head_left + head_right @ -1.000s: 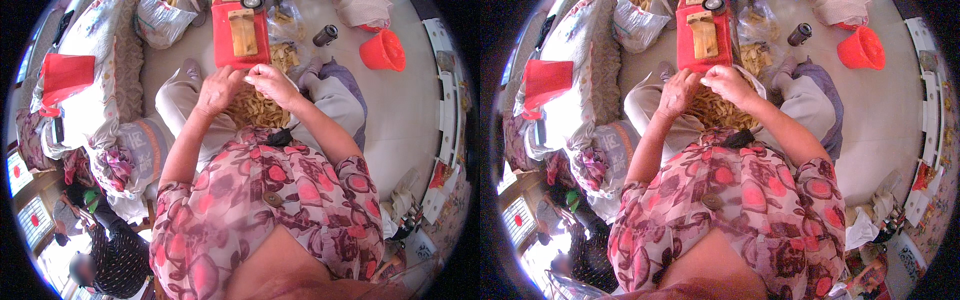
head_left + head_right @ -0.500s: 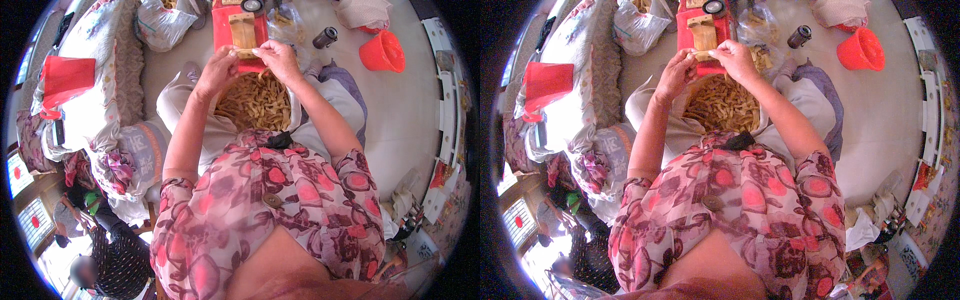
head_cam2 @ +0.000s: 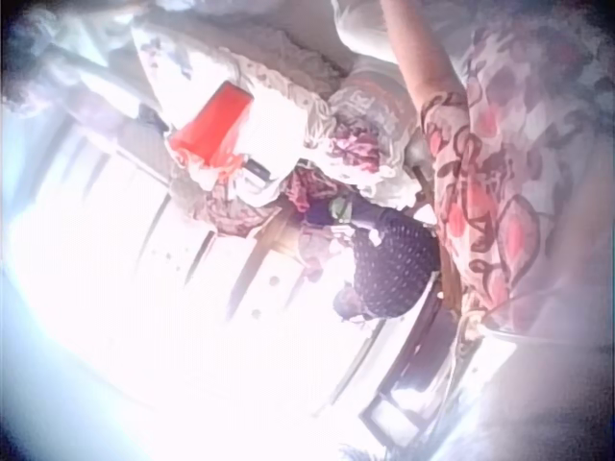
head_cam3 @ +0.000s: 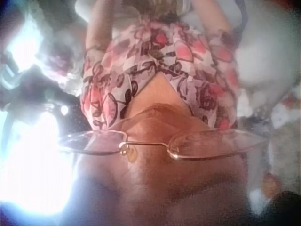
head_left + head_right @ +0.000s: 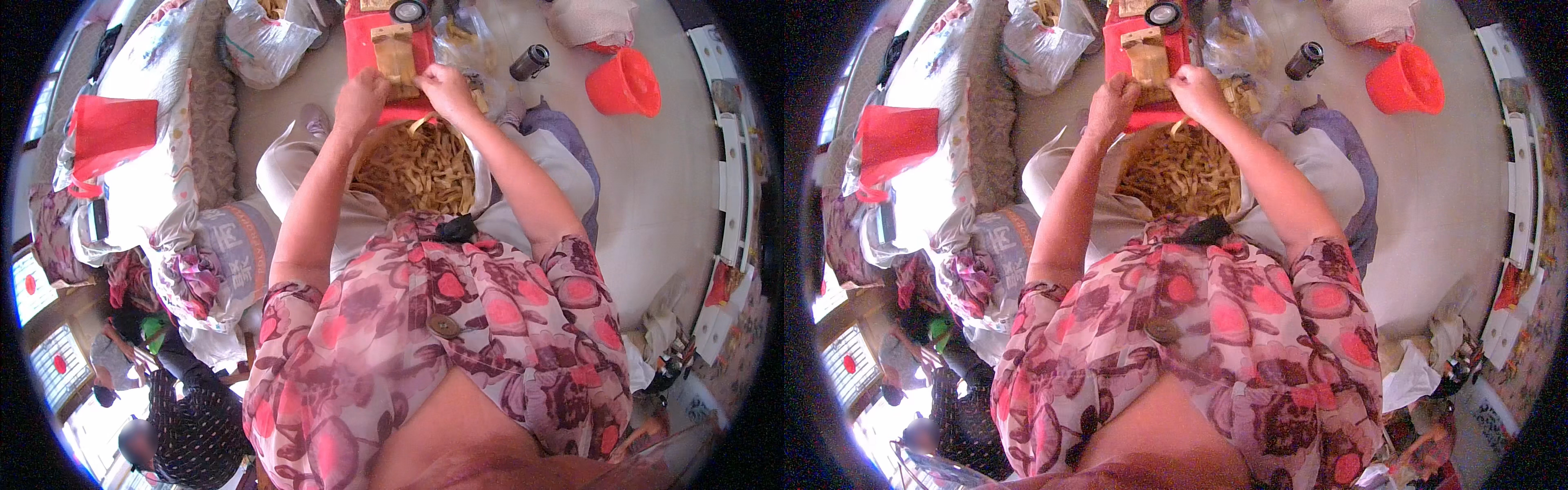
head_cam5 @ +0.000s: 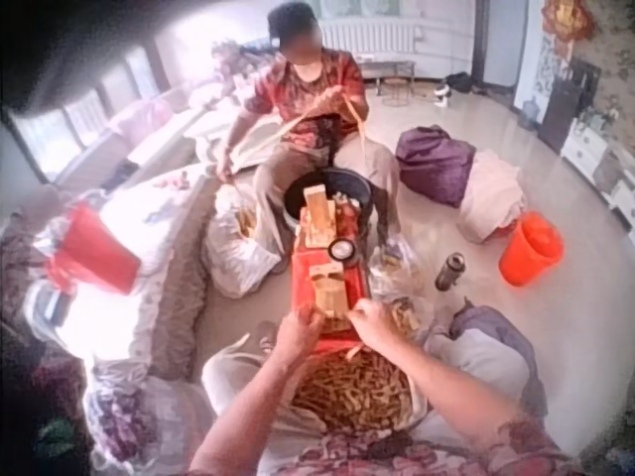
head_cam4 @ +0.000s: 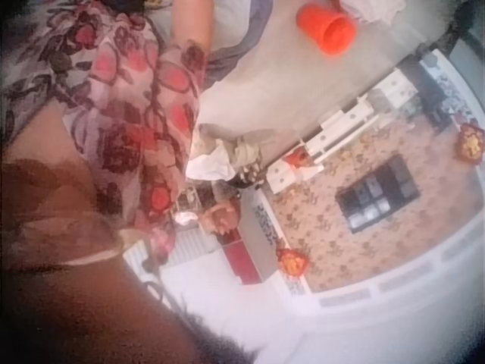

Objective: The person processes long strips of food material by hand using a small wooden manual slicer, feeding the strips through the tool and collecting the processed pieces in a large bowl.

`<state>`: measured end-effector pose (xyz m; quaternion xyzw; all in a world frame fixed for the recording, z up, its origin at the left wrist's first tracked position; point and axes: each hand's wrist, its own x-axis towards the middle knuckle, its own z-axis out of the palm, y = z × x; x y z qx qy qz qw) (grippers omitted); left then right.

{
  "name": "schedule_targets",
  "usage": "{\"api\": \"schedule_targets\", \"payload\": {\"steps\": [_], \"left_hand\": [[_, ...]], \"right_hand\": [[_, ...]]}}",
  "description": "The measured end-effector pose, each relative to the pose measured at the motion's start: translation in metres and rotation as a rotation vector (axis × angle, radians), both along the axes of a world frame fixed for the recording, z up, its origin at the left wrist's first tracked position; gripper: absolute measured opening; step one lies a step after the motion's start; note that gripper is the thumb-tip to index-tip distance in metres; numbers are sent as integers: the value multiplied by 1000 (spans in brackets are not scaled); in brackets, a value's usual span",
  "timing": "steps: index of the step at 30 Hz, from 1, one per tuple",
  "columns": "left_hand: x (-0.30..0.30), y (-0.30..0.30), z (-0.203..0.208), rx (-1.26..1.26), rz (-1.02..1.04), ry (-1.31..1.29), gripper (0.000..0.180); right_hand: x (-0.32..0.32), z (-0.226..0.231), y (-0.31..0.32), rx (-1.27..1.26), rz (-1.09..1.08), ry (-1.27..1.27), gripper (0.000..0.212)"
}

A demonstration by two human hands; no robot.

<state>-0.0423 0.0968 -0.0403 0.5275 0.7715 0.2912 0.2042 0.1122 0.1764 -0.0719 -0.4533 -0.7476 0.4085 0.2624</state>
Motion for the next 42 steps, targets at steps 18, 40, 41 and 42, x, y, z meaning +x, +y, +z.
{"api": "schedule_targets", "payload": {"steps": [18, 40, 41, 42], "left_hand": [[37, -82, -15, -27, 82, -1842, 35], [56, -94, 89, 972, -142, 292, 41], [54, -93, 96, 967, -161, 252, 42], [52, -92, 101, 962, -177, 221, 43]], "right_hand": [[14, 63, -109, 370, 349, 384, 11], [18, 141, -107, -1098, 392, 953, 13], [17, 154, -110, -1127, 441, 1007, 14], [17, 156, -108, -1018, 428, 911, 14]]}}
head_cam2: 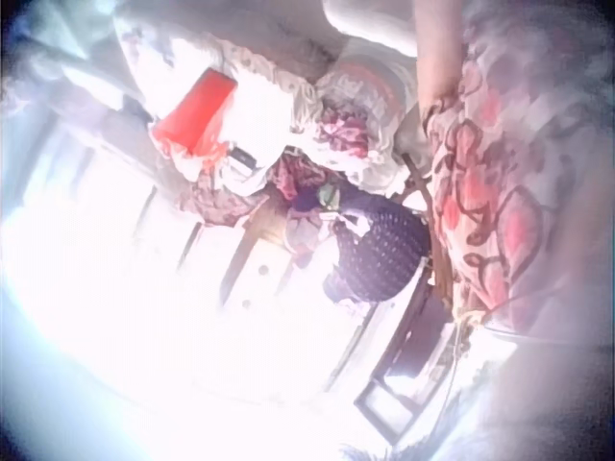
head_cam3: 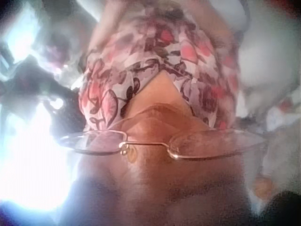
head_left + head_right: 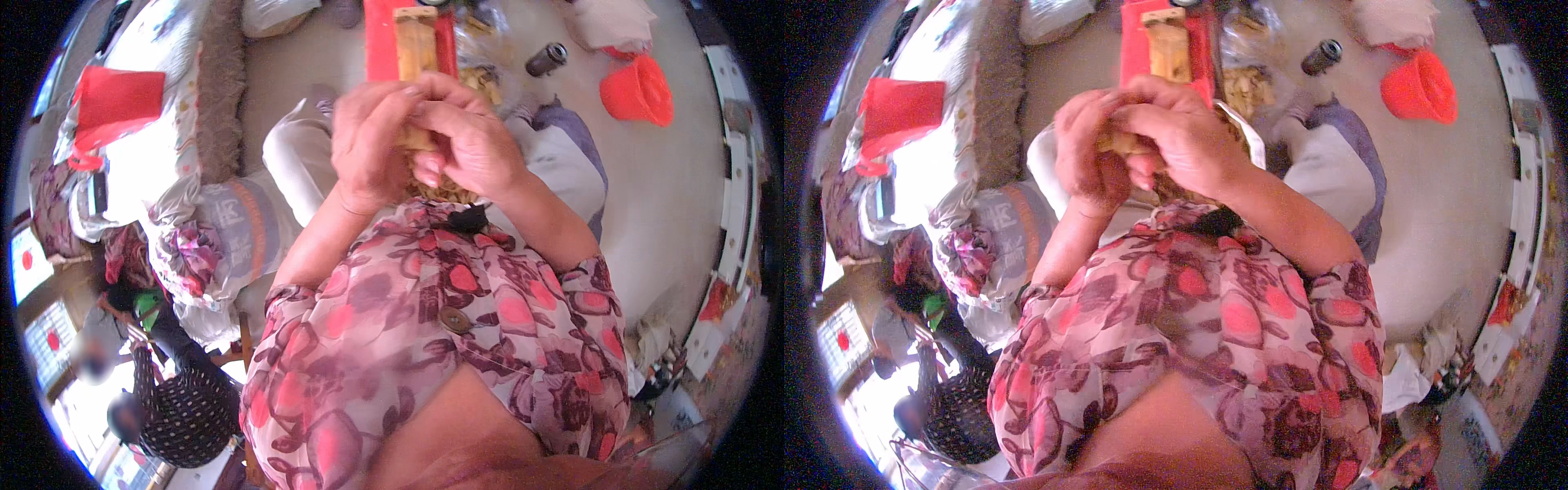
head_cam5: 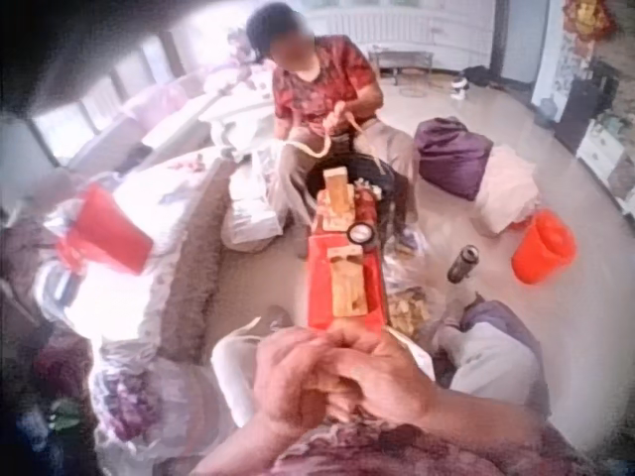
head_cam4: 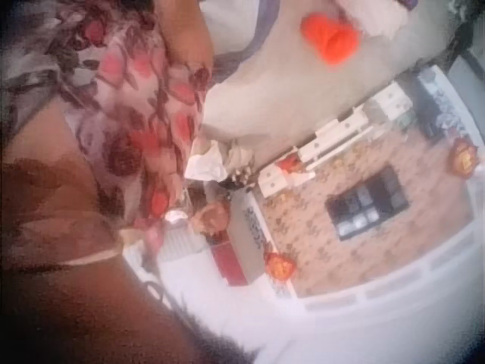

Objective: The person processes long strips of food material by hand using a small wooden manual slicer, feeding the strips through the tool and collecting the processed pieces in a large bowl.

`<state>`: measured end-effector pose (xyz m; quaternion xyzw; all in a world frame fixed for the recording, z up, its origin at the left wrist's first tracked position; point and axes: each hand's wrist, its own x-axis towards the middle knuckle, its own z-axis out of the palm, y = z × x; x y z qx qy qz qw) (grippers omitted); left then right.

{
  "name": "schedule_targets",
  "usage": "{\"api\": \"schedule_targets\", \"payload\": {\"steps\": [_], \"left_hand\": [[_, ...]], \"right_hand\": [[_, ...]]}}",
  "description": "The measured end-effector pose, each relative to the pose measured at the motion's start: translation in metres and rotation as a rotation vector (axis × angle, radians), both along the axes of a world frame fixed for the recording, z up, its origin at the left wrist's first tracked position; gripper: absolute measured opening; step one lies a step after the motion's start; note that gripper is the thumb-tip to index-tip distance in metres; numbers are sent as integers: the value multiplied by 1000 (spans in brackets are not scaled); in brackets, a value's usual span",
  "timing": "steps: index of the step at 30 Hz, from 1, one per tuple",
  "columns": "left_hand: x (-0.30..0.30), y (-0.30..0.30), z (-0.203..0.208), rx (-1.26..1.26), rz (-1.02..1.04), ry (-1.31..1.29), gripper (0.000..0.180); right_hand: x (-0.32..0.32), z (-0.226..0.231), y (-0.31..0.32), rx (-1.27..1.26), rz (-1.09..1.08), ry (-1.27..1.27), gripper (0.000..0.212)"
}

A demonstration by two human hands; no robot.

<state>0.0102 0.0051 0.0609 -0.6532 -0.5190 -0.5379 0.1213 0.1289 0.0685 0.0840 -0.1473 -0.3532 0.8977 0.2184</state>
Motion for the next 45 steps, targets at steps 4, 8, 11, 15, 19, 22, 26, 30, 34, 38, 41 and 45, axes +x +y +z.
{"api": "schedule_targets", "payload": {"steps": [4, 8, 11, 15, 19, 22, 26, 30, 34, 38, 41, 45], "left_hand": [[-12, 5, -11, -268, -17, -86, 33], [-5, 0, -32, -505, -49, -462, 13], [-6, 0, -44, -753, -458, -1340, 11], [-3, 1, -55, -763, -575, -1550, 13], [-4, 5, -69, -641, -282, -983, 12], [-7, 0, -58, -766, -109, -711, 10], [-4, -3, -46, -793, -228, -957, 12], [4, -3, -50, -730, -246, -978, 20], [-2, 4, -56, -830, -242, -979, 13], [-12, 2, -57, -757, -192, -920, 9], [-15, 1, -59, -719, -136, -968, 9], [-23, 5, -40, -641, 47, -183, 23]], "right_hand": [[0, -24, 0, 704, -288, -380, 21], [11, -41, -1, 1149, -290, -542, 18], [13, -41, 5, 1297, -363, -592, 11], [16, -47, 11, 1192, -346, -600, 13], [14, -60, 9, 724, -201, -383, 15], [21, -64, 18, 277, 11, -295, 14], [12, -78, 19, 406, -204, -382, 12], [10, -78, 22, 481, -237, -409, 12], [13, -73, 24, 119, -183, -521, 15], [24, -86, 47, -92, -270, -408, 19], [28, -90, 53, -63, -140, -219, 16], [21, -90, 48, 77, -121, -278, 12]]}}
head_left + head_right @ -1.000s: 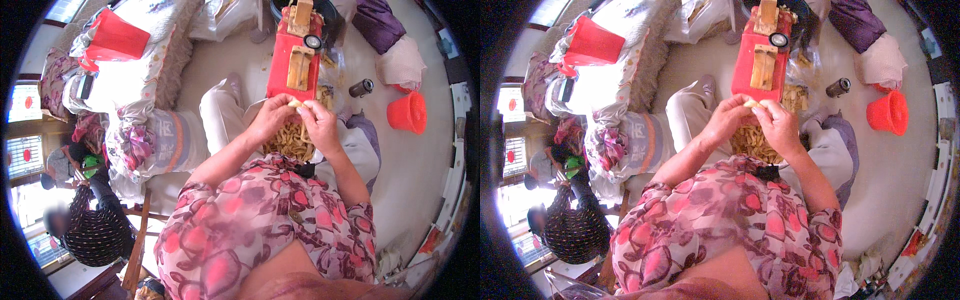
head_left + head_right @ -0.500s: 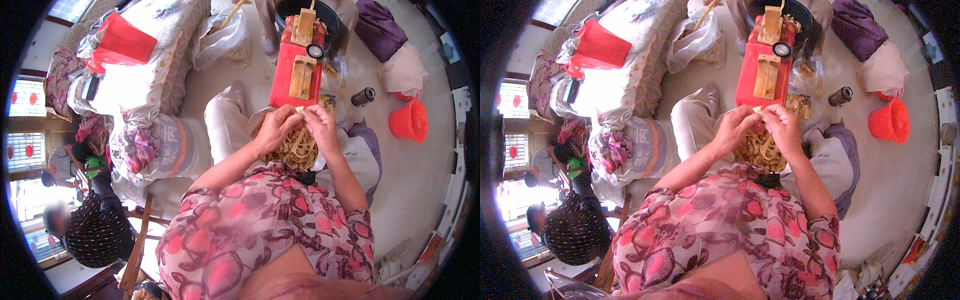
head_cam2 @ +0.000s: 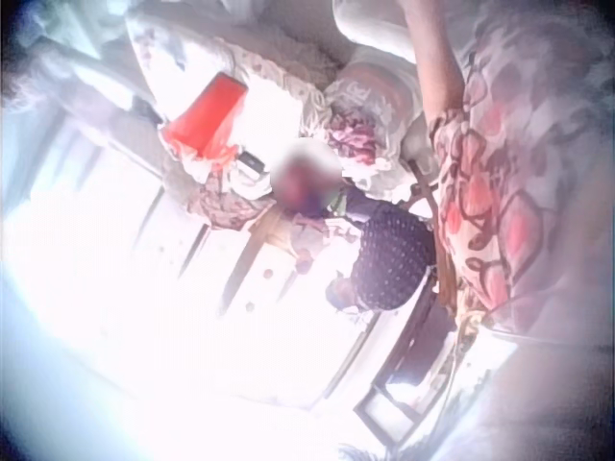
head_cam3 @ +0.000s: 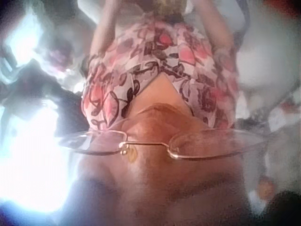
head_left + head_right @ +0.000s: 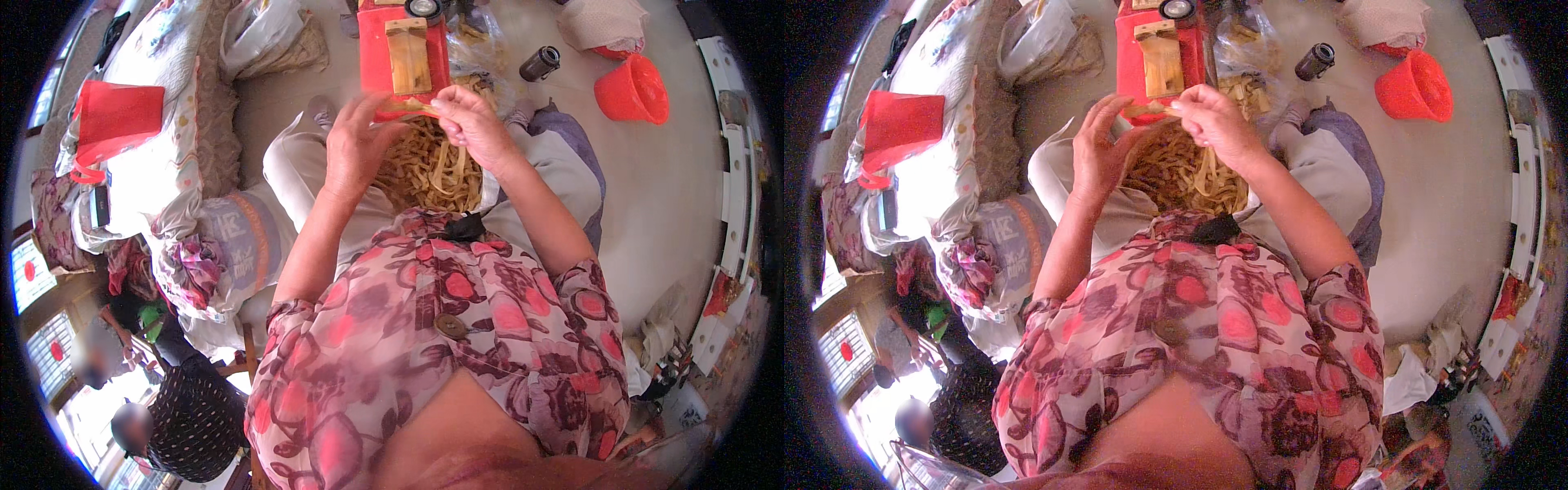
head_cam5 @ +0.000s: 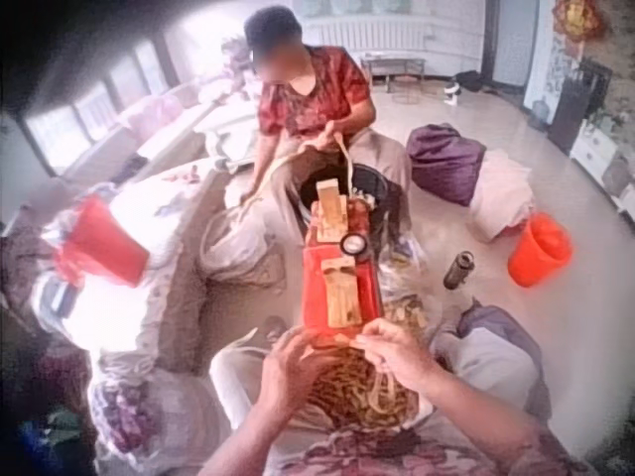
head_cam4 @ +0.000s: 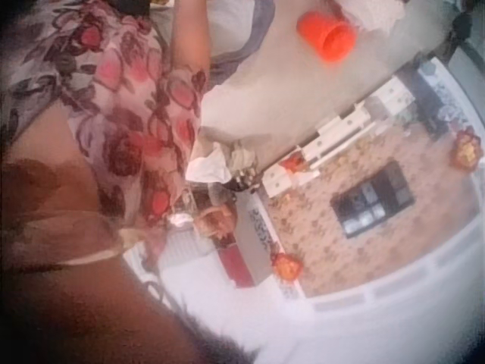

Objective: The person processes long strips of food material by hand using a small wooden manual slicer, feeding the strips through the tool and collecting the processed pieces in a large bowl.

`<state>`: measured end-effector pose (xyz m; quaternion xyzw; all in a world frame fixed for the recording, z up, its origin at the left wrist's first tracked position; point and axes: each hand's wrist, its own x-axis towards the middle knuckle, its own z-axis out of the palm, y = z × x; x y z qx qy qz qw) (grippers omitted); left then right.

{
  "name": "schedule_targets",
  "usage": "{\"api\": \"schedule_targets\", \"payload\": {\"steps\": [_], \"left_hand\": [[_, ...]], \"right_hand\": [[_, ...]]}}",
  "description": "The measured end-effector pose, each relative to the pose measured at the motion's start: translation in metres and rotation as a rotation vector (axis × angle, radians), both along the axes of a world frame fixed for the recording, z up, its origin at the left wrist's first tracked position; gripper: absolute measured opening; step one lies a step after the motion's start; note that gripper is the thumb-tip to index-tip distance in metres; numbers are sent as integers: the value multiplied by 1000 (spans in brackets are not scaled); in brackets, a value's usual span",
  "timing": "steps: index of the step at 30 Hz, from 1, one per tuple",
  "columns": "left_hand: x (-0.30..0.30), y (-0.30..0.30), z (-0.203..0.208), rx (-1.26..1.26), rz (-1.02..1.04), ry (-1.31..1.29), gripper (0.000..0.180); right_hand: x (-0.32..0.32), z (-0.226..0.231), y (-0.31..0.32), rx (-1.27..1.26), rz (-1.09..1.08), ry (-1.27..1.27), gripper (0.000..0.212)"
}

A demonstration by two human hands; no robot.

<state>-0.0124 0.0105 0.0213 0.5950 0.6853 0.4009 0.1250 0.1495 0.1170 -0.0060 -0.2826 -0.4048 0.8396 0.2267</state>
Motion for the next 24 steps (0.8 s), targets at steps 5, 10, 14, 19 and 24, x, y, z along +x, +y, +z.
{"api": "schedule_targets", "payload": {"steps": [5, 10, 14, 19, 24], "left_hand": [[8, 3, -15, -153, -128, 163, 27], [-5, 7, -38, -159, -192, 346, 25], [-18, 17, -55, -197, -166, 451, 20], [-27, 36, -67, -181, -82, 147, 20], [-37, 51, -60, -267, -213, -1115, 17]], "right_hand": [[-9, -11, -14, 97, 119, -151, 16], [-8, -11, -21, 162, 163, -261, 19], [-15, -11, -19, 332, 136, -251, 22], [-23, 1, -7, 612, -38, -340, 22], [-22, -16, 31, 765, -153, -459, 25]]}}
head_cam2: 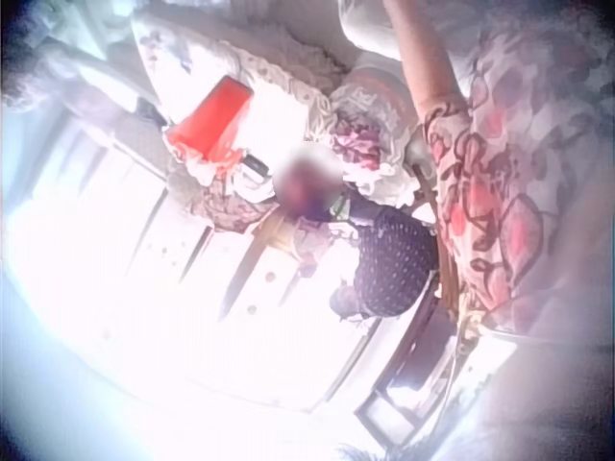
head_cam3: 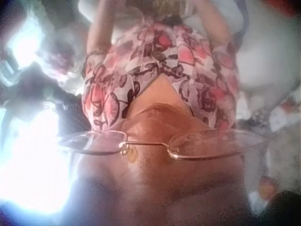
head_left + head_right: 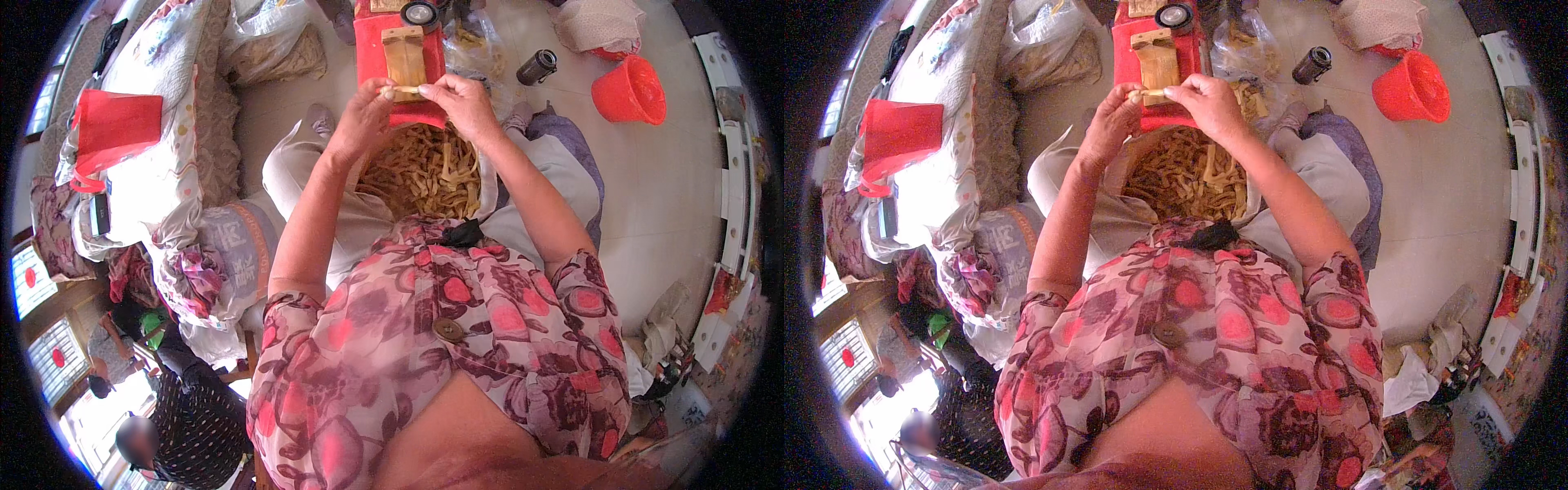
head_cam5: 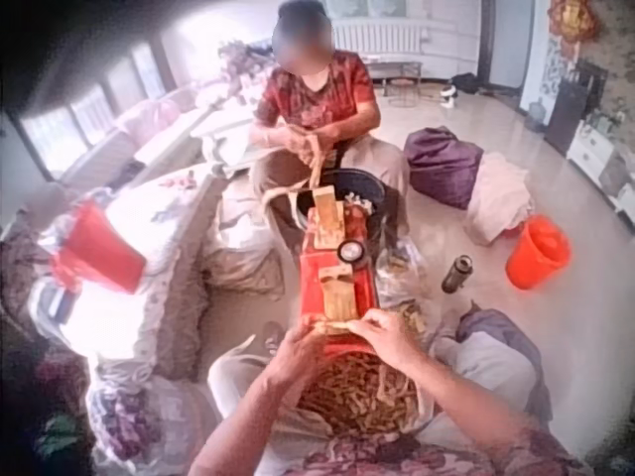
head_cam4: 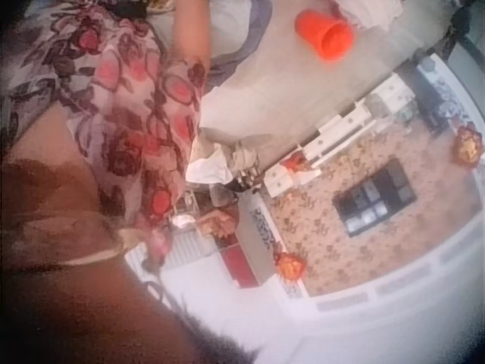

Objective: The person processes long strips of food material by hand using a small wooden manual slicer, feeding the strips through the tool and collecting the processed pieces in a large bowl.

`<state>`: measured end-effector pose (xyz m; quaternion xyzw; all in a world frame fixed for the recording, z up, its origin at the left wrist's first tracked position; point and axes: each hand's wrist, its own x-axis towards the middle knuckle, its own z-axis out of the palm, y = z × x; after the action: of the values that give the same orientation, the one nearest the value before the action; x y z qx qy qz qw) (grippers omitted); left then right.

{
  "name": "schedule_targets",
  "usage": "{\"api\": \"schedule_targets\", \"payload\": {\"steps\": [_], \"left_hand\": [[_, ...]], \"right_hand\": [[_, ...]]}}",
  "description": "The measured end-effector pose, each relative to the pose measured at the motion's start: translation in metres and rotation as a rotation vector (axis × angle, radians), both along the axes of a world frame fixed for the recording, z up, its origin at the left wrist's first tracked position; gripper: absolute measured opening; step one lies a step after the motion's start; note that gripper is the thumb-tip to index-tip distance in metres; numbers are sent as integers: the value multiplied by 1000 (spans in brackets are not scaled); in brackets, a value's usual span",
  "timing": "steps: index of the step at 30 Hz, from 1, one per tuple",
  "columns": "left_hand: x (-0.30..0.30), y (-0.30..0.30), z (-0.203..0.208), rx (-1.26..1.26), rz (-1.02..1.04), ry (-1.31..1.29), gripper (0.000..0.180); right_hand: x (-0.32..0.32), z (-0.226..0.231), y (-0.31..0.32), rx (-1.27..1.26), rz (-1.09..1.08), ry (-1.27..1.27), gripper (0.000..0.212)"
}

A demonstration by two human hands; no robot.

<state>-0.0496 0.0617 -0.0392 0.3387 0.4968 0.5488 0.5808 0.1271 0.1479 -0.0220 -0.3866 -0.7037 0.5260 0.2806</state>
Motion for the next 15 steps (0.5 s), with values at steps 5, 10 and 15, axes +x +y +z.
{"api": "schedule_targets", "payload": {"steps": [5, 10, 15], "left_hand": [[1, 20, 1, -43, 144, 469, 19], [-4, 36, -20, -17, 176, 883, 19], [8, 0, 24, 112, 81, 1457, 23]], "right_hand": [[-10, -9, 14, 61, -45, 30, 26], [-17, -25, 18, 138, -81, -180, 27], [-3, -20, 10, 154, -114, -340, 24]]}}
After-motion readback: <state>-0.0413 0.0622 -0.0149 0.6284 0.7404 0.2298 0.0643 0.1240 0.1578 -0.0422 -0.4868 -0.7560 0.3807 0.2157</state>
